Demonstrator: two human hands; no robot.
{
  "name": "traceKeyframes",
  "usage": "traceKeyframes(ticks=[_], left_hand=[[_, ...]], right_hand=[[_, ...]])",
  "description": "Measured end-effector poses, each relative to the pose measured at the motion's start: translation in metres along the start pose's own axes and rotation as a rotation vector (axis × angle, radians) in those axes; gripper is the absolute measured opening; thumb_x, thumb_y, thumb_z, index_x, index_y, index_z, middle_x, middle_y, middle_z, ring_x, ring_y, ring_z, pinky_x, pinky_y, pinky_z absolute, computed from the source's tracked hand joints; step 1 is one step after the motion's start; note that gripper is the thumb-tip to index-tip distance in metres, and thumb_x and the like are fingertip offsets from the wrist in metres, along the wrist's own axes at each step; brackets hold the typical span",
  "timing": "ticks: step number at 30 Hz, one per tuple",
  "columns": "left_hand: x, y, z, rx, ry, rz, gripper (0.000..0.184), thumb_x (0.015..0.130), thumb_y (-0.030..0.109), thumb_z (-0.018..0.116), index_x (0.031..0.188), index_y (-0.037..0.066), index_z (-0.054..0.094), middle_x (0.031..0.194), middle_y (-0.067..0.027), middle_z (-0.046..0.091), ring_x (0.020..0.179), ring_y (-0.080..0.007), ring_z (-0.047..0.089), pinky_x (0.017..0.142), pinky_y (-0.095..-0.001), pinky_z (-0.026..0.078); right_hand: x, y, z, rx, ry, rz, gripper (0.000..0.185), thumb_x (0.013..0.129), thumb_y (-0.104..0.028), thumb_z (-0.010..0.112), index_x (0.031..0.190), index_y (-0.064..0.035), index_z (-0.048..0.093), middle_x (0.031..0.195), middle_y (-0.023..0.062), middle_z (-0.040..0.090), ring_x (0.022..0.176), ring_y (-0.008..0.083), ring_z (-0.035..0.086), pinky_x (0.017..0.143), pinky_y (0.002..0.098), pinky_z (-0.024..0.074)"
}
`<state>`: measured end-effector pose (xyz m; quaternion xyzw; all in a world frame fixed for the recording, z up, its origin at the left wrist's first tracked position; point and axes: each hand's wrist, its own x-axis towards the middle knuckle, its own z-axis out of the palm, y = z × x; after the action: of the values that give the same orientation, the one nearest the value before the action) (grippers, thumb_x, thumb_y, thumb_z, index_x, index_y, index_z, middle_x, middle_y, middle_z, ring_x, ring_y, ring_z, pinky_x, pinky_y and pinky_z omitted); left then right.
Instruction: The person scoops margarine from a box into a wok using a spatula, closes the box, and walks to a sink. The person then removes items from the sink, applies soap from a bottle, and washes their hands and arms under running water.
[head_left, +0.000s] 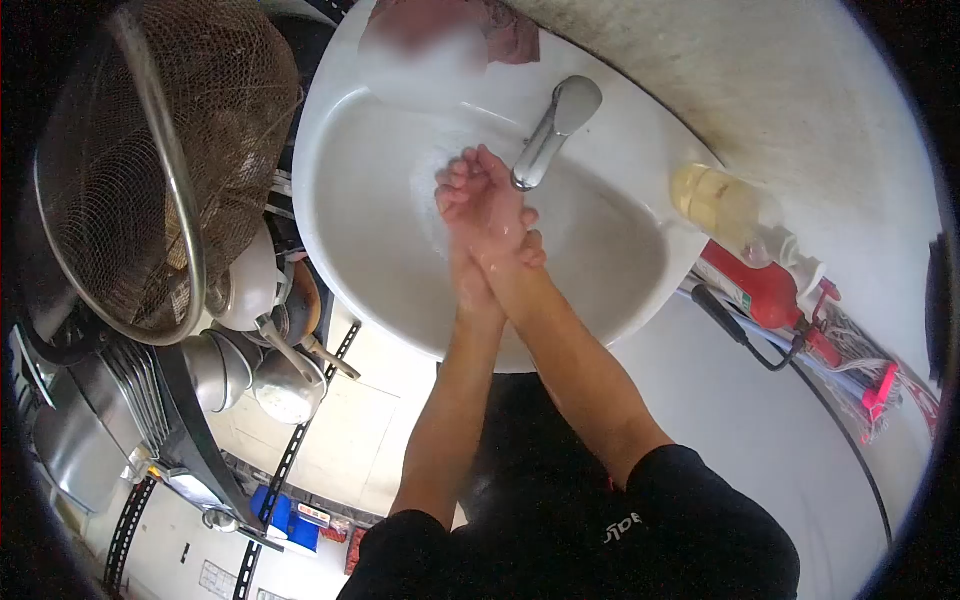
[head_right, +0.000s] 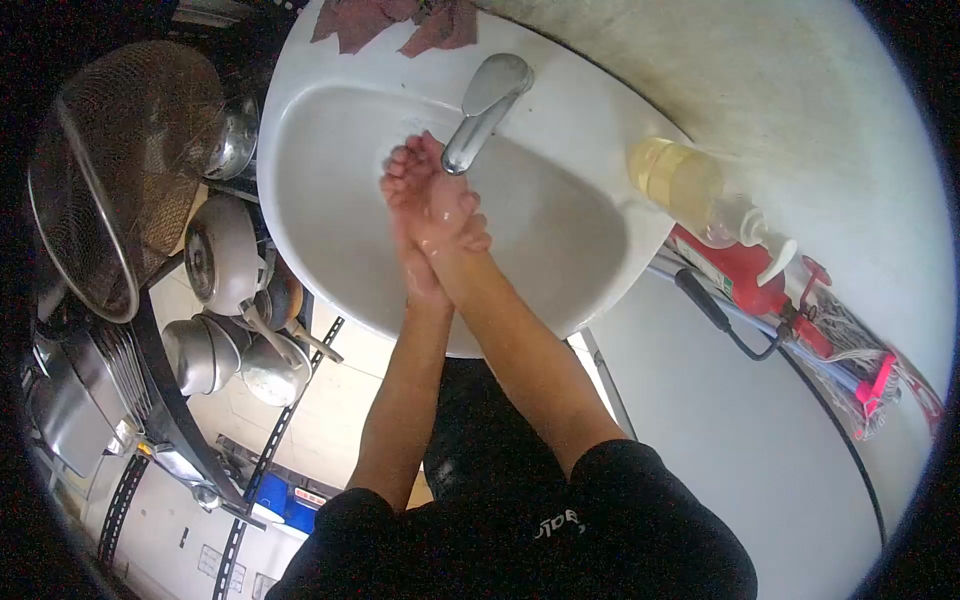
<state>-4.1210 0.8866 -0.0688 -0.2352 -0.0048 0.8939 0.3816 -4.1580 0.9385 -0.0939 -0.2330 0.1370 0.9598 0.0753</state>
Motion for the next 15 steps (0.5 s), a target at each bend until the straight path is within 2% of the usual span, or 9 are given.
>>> traceKeyframes(ticks=[3,4,6,7,8,10,12,14,15], left_hand=[[-0.004,-0.019,0.016,0.73,0.601,0.18,0.039,0.093,0.039,0.045,0.113,0.006,0.048,0.096,-0.0085,0.053,0.076,-0.0213,0.055,0.063,-0.0328,0.045],[-0.001,-0.018,0.025,0.814,0.587,0.219,0.046,0.09,0.04,0.051,0.122,0.008,0.042,0.106,-0.0104,0.053,0.088,-0.0251,0.054,0.075,-0.0378,0.043],[0.003,-0.018,0.045,0.976,0.56,0.287,0.072,0.086,0.042,0.063,0.14,0.01,0.029,0.126,-0.0144,0.053,0.113,-0.0327,0.052,0.1,-0.0477,0.04],[0.01,-0.011,0.013,1.219,0.573,0.4,0.059,0.087,0.035,0.062,0.134,0.011,0.036,0.12,-0.0117,0.053,0.105,-0.0272,0.052,0.092,-0.0421,0.041],[0.023,0.002,-0.044,1.46,0.574,0.519,0.046,0.088,0.028,0.06,0.127,0.011,0.043,0.114,-0.009,0.052,0.096,-0.0217,0.052,0.084,-0.0365,0.043],[0.032,0.017,-0.058,1.576,0.576,0.583,0.034,0.09,0.022,0.057,0.121,0.01,0.049,0.109,-0.0071,0.053,0.091,-0.0169,0.053,0.078,-0.0302,0.043],[0.035,0.026,-0.006,1.329,0.585,0.469,0.035,0.092,0.023,0.055,0.123,0.008,0.049,0.111,-0.0086,0.053,0.096,-0.0183,0.053,0.084,-0.0289,0.042],[0.031,0.011,0.002,1.647,0.479,0.552,0.04,0.09,0.028,0.057,0.122,0.006,0.049,0.11,-0.0102,0.055,0.098,-0.02,0.054,0.086,-0.03,0.042],[0.025,-0.001,0.004,1.807,0.421,0.586,0.043,0.089,0.03,0.058,0.122,0.004,0.049,0.109,-0.011,0.055,0.099,-0.0208,0.054,0.088,-0.0306,0.042]], right_hand=[[-0.003,-0.009,-0.024,-0.648,0.172,0.013,0.025,0.092,-0.029,0.054,0.084,-0.0057,0.053,0.076,0.0101,0.059,0.06,0.0194,0.051,0.059,0.0295,0.0436],[-0.012,-0.013,-0.022,-0.7,0.182,0.062,0.026,0.091,-0.03,0.05,0.084,-0.0054,0.054,0.08,0.0103,0.058,0.068,0.0174,0.05,0.061,0.029,0.0414],[-0.028,-0.015,0.01,-0.842,0.214,0.033,0.029,0.093,-0.031,0.049,0.094,-0.0031,0.054,0.086,0.0117,0.06,0.075,0.0187,0.054,0.069,0.0296,0.0437],[-0.036,-0.015,0.019,-0.916,0.231,0.015,0.031,0.093,-0.032,0.048,0.099,-0.0019,0.054,0.089,0.0124,0.061,0.079,0.0193,0.056,0.073,0.0298,0.0449],[-0.039,-0.01,0.015,-1.036,0.173,-0.11,0.036,0.095,-0.035,0.046,0.106,-0.0014,0.052,0.093,0.0124,0.06,0.084,0.02,0.057,0.077,0.0308,0.0454],[-0.045,0.003,-0.001,-1.266,0.051,-0.369,0.046,0.097,-0.04,0.042,0.12,-0.0002,0.047,0.102,0.0123,0.06,0.094,0.0215,0.057,0.085,0.0329,0.0466],[-0.069,0.007,-0.014,-1.321,0.071,-0.323,0.054,0.098,-0.041,0.037,0.134,-0.0009,0.035,0.127,0.0152,0.045,0.112,0.0223,0.048,0.097,0.0338,0.037],[-0.07,0.0,-0.022,-1.169,0.062,-0.234,0.059,0.098,-0.043,0.033,0.142,-0.003,0.029,0.143,0.0158,0.032,0.124,0.0226,0.04,0.104,0.0349,0.0315],[-0.061,-0.011,-0.023,-0.99,0.044,-0.169,0.06,0.099,-0.046,0.03,0.143,-0.0048,0.028,0.147,0.015,0.027,0.126,0.0225,0.038,0.105,0.0356,0.0307]])
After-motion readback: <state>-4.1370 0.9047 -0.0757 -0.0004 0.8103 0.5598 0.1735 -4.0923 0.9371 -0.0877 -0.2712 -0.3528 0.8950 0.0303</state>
